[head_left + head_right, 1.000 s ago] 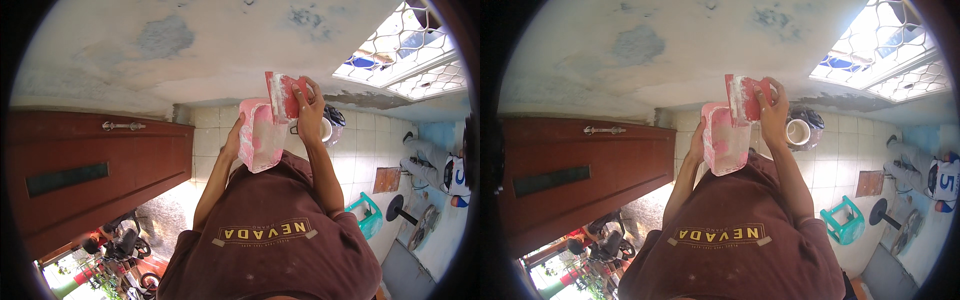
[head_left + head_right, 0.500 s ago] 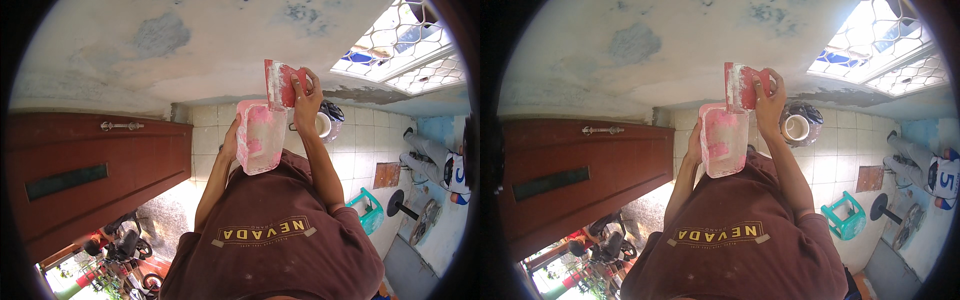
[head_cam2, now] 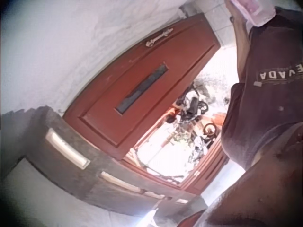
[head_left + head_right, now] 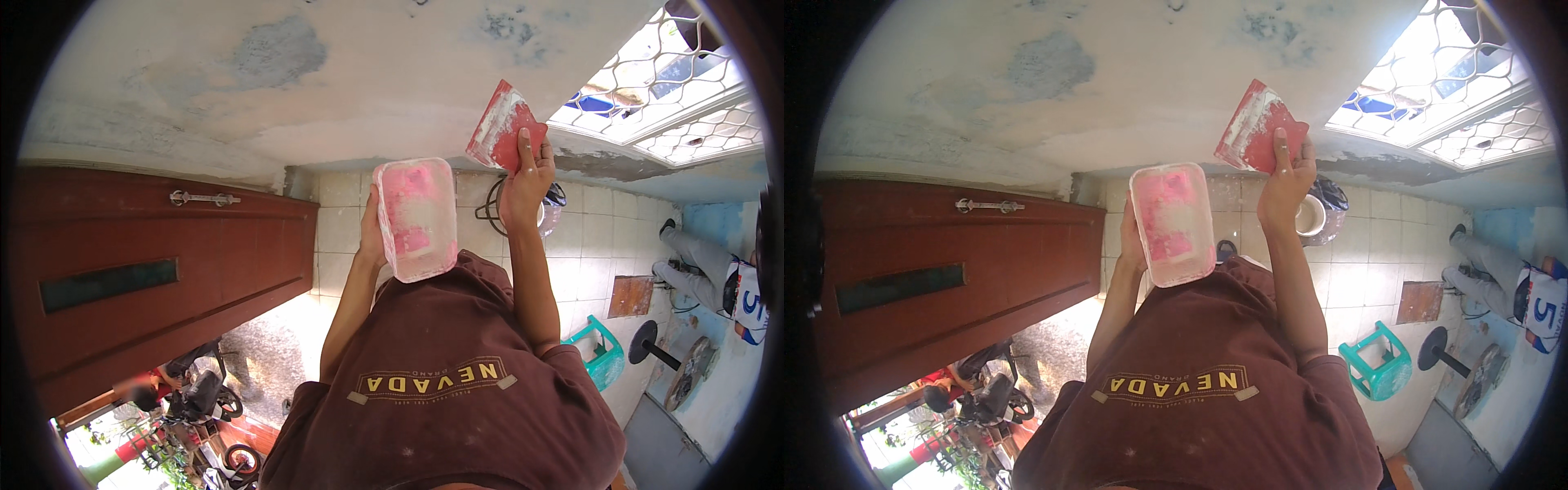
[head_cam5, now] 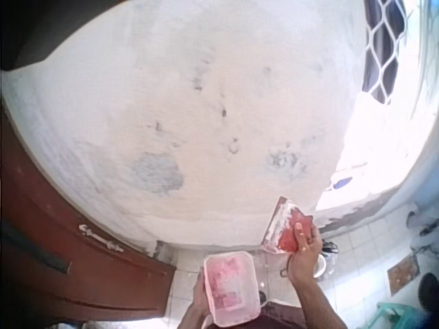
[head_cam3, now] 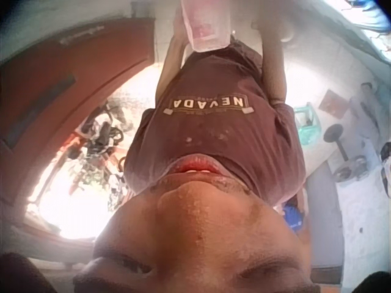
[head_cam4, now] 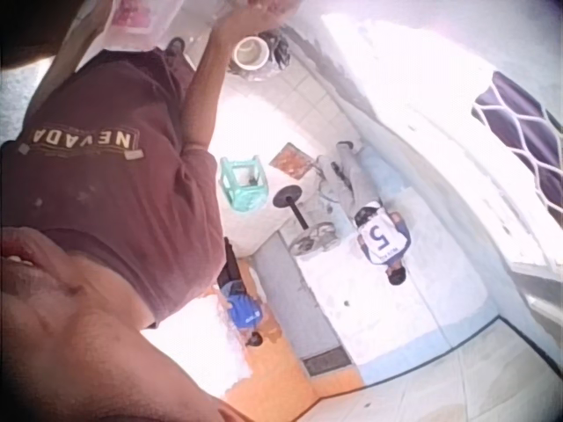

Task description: The person applies white plaster to a wall using a red scraper, repeatedly dipping the scraper into a pink container of plaster and smoothing it across the wall surface.

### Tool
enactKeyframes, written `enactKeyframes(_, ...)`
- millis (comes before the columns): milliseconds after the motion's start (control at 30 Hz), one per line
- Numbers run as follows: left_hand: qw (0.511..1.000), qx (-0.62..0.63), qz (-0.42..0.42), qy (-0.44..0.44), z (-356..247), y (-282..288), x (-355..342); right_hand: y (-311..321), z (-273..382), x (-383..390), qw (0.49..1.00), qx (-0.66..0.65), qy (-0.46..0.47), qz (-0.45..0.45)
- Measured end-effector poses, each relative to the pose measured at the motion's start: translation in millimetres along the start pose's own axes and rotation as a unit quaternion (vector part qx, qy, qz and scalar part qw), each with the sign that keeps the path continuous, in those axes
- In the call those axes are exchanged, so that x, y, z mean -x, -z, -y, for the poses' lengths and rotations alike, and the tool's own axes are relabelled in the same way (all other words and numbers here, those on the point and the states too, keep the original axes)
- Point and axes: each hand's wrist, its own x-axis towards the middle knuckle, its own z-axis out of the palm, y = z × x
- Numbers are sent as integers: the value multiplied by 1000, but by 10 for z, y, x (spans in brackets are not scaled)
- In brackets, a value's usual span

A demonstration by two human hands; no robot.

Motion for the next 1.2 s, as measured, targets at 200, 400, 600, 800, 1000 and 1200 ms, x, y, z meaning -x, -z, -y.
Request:
enactKeyframes(200, 997, 79, -3, 4, -116, -97, -64, 282, 153, 99, 909, 99, 154, 374)
enactKeyframes(400, 994, 101, 30, -8, -218, -150, -71, 37, 491, 432, 824, 274, 282, 408)
enactKeyframes(600, 995, 99, 29, -11, -146, 38, -119, 107, 445, 508, 899, 173, 161, 368)
enactKeyframes(800, 997, 69, 24, -4, -159, -109, -50, 610, 282, 481, 917, 164, -28, 363)
enactKeyframes(1000, 999, 43, 27, 2, -124, -191, 52, 568, 437, 552, 907, -5, -80, 413)
enactKeyframes(1200, 998, 14, 21, 50, -89, -203, 19, 447, 400, 545, 951, 34, -110, 288)
